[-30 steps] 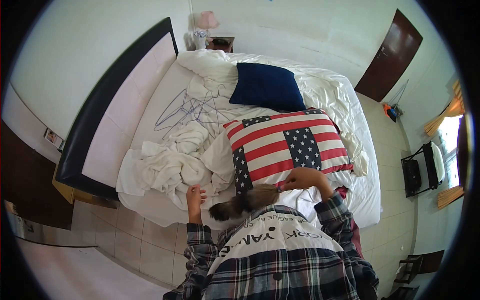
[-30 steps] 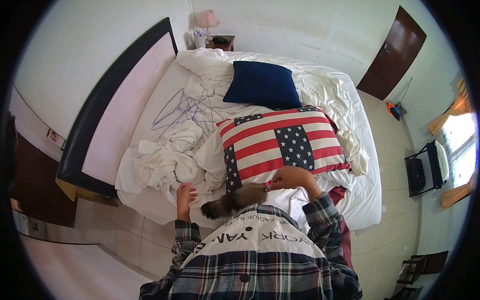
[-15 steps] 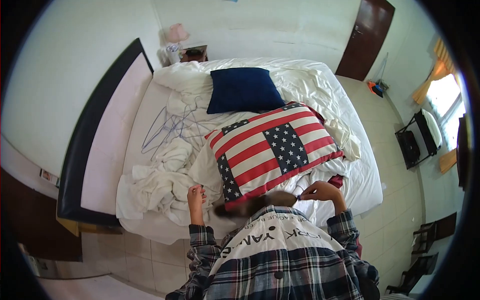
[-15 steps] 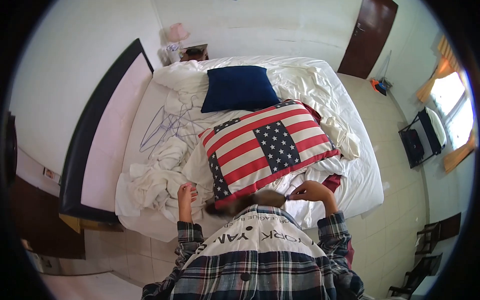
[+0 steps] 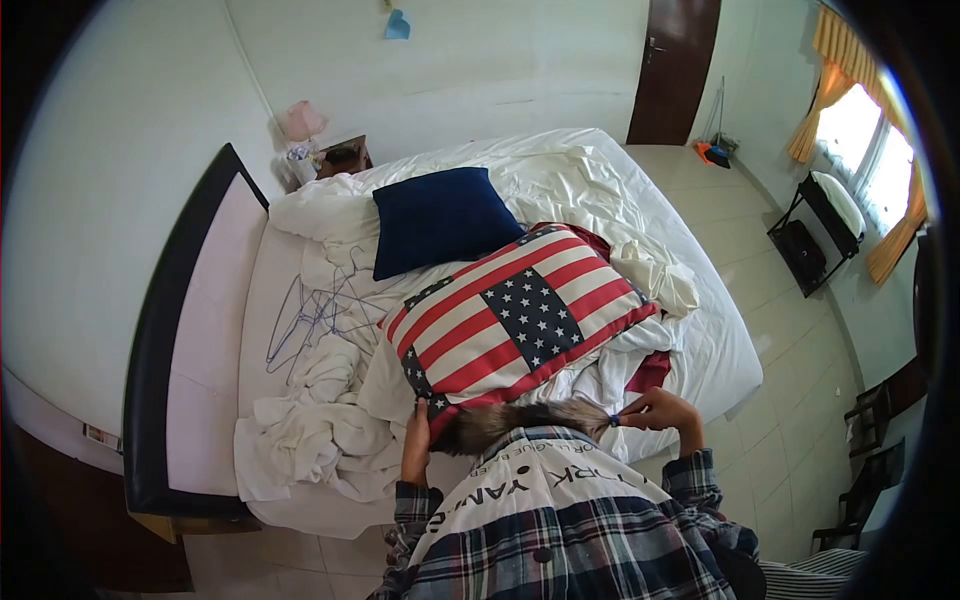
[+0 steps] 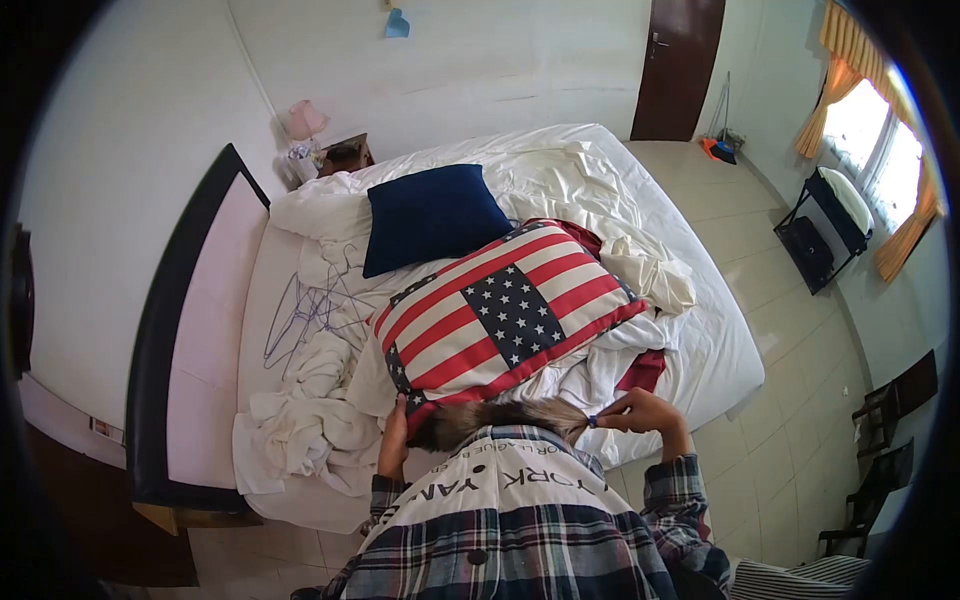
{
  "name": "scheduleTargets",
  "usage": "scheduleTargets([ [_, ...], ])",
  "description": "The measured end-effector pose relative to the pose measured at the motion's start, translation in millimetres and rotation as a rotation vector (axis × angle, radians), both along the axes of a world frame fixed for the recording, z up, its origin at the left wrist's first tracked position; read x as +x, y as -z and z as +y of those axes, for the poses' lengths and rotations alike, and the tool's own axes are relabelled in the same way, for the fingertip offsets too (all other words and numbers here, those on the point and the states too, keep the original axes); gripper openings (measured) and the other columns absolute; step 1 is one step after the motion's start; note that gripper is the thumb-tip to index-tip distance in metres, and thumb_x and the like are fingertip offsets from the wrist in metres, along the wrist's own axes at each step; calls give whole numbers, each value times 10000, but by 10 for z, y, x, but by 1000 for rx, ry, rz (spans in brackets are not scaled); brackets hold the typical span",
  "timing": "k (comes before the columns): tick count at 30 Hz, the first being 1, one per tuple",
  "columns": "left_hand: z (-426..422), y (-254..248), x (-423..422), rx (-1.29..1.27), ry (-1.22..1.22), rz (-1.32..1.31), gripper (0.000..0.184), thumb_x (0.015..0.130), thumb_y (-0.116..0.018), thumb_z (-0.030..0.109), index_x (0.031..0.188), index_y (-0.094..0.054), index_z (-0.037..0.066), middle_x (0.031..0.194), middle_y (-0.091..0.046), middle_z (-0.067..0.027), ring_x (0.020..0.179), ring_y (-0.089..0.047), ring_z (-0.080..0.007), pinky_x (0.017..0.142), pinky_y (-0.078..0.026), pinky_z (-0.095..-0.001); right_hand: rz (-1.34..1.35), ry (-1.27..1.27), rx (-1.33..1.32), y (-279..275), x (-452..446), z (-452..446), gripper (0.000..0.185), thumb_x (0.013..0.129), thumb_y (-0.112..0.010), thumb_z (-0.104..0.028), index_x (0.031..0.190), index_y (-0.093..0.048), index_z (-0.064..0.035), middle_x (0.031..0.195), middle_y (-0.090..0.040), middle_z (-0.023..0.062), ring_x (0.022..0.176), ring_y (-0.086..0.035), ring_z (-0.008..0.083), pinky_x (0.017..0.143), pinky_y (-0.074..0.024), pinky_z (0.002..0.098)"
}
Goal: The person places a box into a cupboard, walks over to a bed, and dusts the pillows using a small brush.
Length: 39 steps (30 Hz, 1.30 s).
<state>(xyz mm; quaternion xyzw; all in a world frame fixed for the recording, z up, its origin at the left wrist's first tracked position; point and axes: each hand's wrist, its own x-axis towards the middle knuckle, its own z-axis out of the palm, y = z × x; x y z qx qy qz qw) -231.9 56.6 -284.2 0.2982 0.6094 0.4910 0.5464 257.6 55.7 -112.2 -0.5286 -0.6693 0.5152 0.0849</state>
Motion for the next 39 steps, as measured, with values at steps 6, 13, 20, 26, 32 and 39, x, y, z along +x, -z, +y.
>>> scheduleTargets([
  [6,198,-653,-227,9,-53,359,646,1000,-462,513,1028,-640,-108,926,-681,-155,860,-582,-225,827,-442,-342,130,100,117,-167,-129,155,281,842,-783,-252,1035,-759,-49,713,-690,12,602,-564,60,548,-450,245],
  [13,285,-508,-371,9,13,445,577,1005,-476,458,980,-658,-90,835,-685,-150,800,-603,-222,798,-453,-348,384,234,114,-424,158,167,323,903,-705,-291,826,-695,23,595,-555,-11,490,-473,46,439,-336,229],
  [20,189,-361,-157,-78,-48,779,450,980,-502,339,1180,-605,-51,1142,-638,-235,1090,-595,-368,961,-438,-424,547,442,105,-51,-247,288,407,985,-579,-325,704,-594,-30,558,-495,-23,446,-426,54,405,-296,231],
  [26,539,202,-125,621,252,1227,640,913,-589,282,1475,-319,140,1328,-446,-345,1269,-425,-477,1066,-362,-500,209,208,165,513,-1099,211,289,890,-733,-310,1046,-759,-68,693,-671,-1,559,-521,49,496,-415,240],
  [32,239,-207,208,78,-22,667,771,929,-535,536,1498,-268,89,1393,-411,-330,1295,-410,-479,1057,-371,-504,255,811,437,1327,-218,484,412,958,-634,-352,714,-676,-23,530,-500,-42,444,-416,37,400,-305,248],
  [39,41,-187,377,-313,-97,463,1120,815,-459,800,1495,-142,-32,1406,-366,-388,1311,-400,-517,1077,-342,-510,465,1371,304,1098,246,441,374,958,-621,-402,774,-517,-93,508,-440,-22,336,-409,92,297,-299,267],
])
